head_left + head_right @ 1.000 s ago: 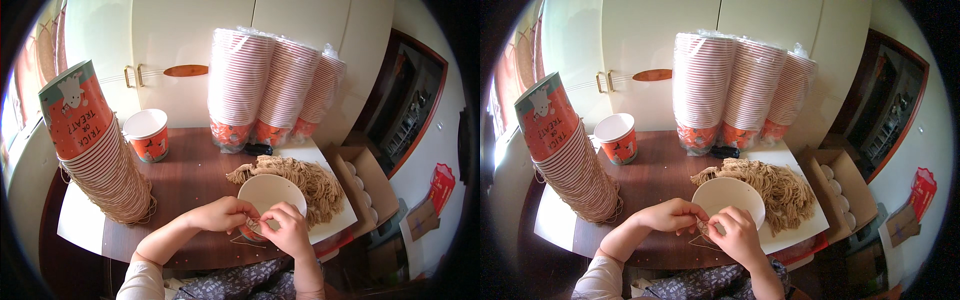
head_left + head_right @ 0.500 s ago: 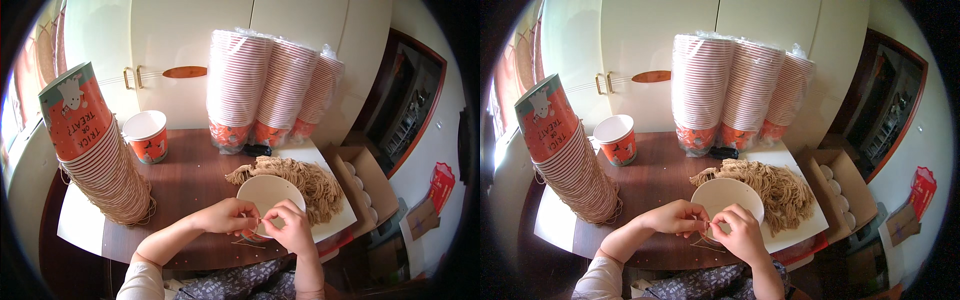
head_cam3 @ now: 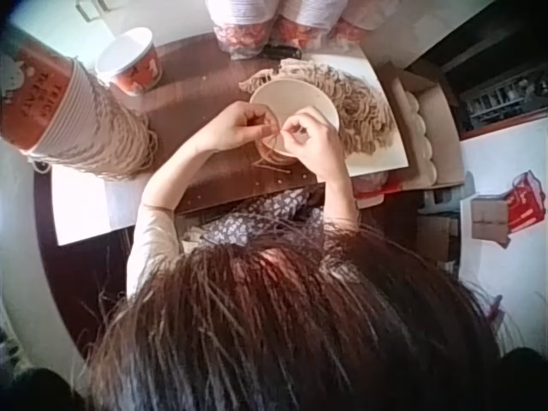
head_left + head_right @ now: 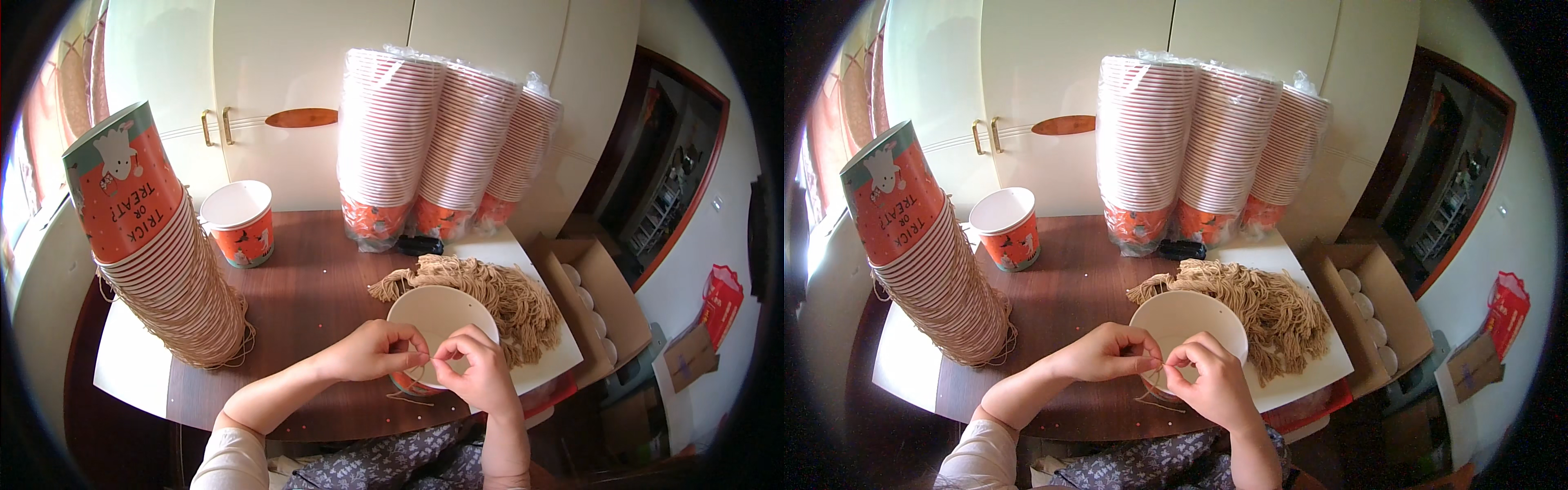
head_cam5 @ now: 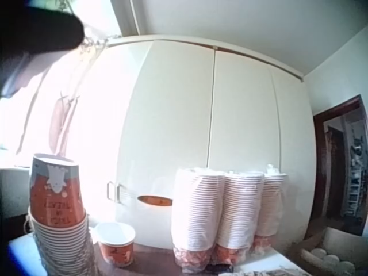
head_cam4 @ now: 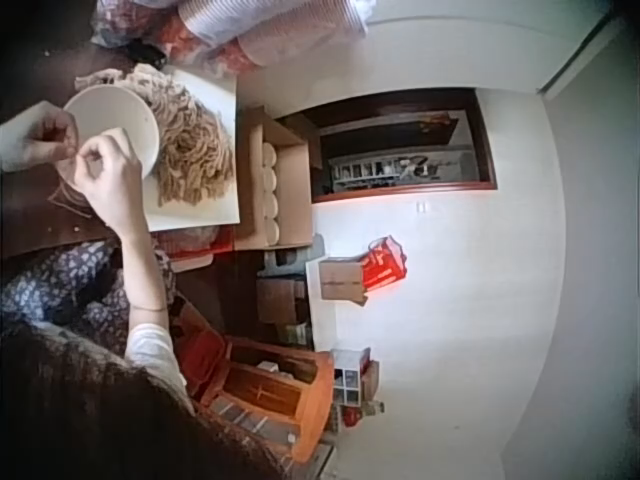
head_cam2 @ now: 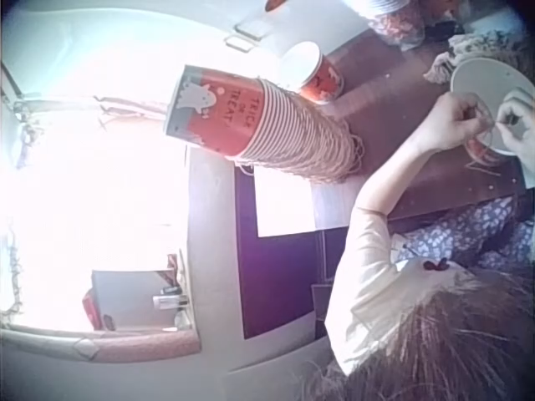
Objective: The recorder attaches string handles to cardboard paper buckets by threading them through holes and securing them.
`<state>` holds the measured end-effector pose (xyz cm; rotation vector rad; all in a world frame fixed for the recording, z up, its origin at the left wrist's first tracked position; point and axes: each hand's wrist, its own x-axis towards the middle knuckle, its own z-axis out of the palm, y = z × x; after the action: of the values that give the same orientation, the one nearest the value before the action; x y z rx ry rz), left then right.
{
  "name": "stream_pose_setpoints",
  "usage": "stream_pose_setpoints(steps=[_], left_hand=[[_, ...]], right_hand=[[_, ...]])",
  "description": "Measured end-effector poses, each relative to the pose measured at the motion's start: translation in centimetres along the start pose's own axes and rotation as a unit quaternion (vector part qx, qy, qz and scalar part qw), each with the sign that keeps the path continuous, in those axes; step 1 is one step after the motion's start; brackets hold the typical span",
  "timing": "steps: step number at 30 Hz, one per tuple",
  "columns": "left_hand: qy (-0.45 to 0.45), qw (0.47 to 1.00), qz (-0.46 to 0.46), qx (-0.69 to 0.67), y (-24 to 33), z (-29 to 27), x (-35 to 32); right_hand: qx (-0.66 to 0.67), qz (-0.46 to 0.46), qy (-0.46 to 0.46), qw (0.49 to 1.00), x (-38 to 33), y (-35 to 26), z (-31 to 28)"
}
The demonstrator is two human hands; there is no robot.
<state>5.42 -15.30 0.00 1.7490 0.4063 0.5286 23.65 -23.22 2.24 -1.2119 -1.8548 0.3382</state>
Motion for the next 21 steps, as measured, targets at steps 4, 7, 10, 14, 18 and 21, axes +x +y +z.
stream_pose_setpoints(steps=[4, 7, 10, 14, 18, 21], left_hand=[[0.031, 0.998, 0.039, 0.024, -0.3, 0.0, 0.0], [0.019, 0.995, 0.019, -0.1, 0.0, 0.4, 0.0], [-0.012, 0.991, -0.073, -0.111, 1.3, 0.2, -0.1], [0.006, 0.996, -0.054, -0.064, 0.9, 0.5, -0.1], [0.04, 0.998, -0.013, -0.045, 0.5, 0.5, -0.1], [0.052, 0.998, 0.001, -0.026, 0.8, 0.5, -0.2]], right_hand=[[0.005, 0.023, -0.015, 1.0, 0.1, -0.1, -0.1], [0.018, 0.031, -0.017, 0.999, 0.1, -0.1, -0.1], [0.037, 0.023, -0.019, 0.999, 0.1, 0.2, -0.2], [0.092, 0.057, -0.029, 0.994, 0.1, 0.1, 0.0], [0.242, 0.138, -0.137, 0.951, -0.4, 1.9, 0.9], [0.309, 0.143, -0.159, 0.927, -0.4, 2.5, 1.0]])
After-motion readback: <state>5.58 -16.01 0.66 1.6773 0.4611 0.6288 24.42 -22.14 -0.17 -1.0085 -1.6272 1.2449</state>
